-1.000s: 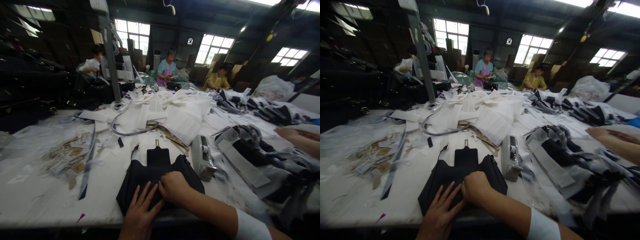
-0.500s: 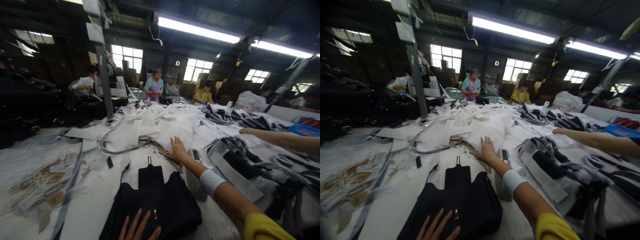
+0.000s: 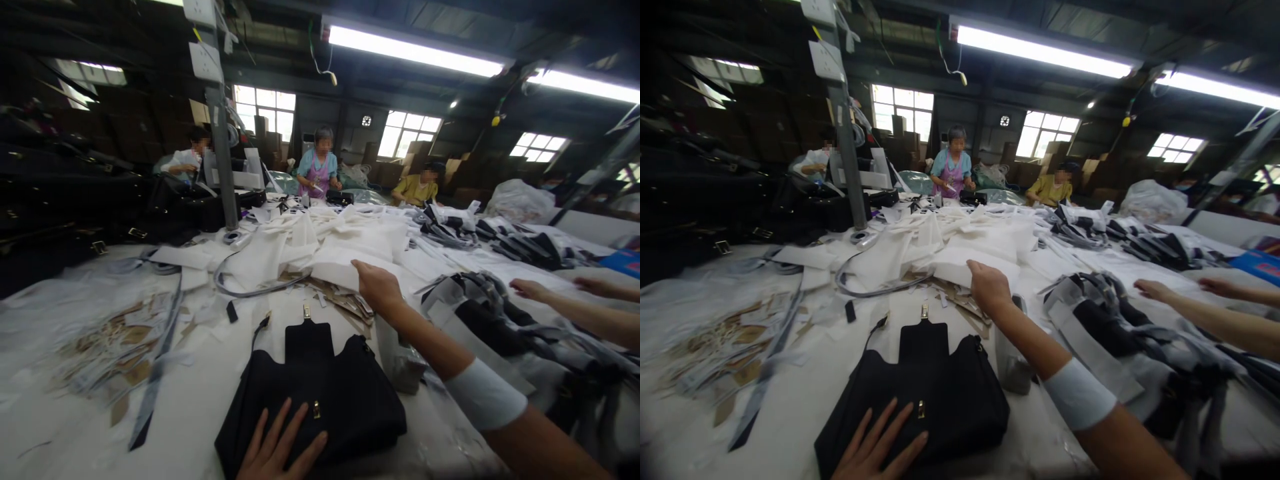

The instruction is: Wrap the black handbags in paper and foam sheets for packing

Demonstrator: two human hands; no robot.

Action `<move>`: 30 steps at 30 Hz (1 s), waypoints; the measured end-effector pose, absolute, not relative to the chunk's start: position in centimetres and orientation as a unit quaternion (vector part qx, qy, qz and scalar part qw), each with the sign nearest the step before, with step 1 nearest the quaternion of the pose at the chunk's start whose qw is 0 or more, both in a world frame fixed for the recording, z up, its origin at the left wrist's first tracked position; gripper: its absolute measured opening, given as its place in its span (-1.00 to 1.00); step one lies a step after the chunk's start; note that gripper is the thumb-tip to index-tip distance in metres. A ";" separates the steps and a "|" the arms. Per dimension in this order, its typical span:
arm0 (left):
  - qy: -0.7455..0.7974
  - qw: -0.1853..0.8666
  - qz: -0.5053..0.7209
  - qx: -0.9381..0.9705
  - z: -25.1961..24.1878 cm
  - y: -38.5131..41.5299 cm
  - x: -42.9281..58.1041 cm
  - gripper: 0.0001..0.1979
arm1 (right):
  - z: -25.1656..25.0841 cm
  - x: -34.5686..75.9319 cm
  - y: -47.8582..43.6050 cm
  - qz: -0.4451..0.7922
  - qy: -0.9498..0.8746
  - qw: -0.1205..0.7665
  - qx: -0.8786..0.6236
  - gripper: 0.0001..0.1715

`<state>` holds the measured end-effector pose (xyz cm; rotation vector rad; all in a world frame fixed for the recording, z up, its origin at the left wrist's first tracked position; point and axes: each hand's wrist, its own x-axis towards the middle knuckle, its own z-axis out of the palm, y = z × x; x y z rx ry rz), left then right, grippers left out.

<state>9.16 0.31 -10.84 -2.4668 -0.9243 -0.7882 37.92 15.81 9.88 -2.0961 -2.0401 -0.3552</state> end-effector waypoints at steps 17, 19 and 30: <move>-0.323 0.172 -0.250 -0.896 -10.2 -1.1 7.8 -0.34 | 2.4 31.6 -2.5 0.147 -0.875 0.041 -0.460 -0.50; -0.316 0.171 -0.250 -0.899 -10.1 -1.0 7.8 -0.31 | 2.3 31.9 -2.3 0.142 -0.871 0.047 -0.467 -0.51; -0.311 0.134 -0.256 -0.905 -7.7 -1.7 7.9 -0.47 | 1.3 32.1 -2.9 0.146 -0.860 0.034 -0.487 -0.51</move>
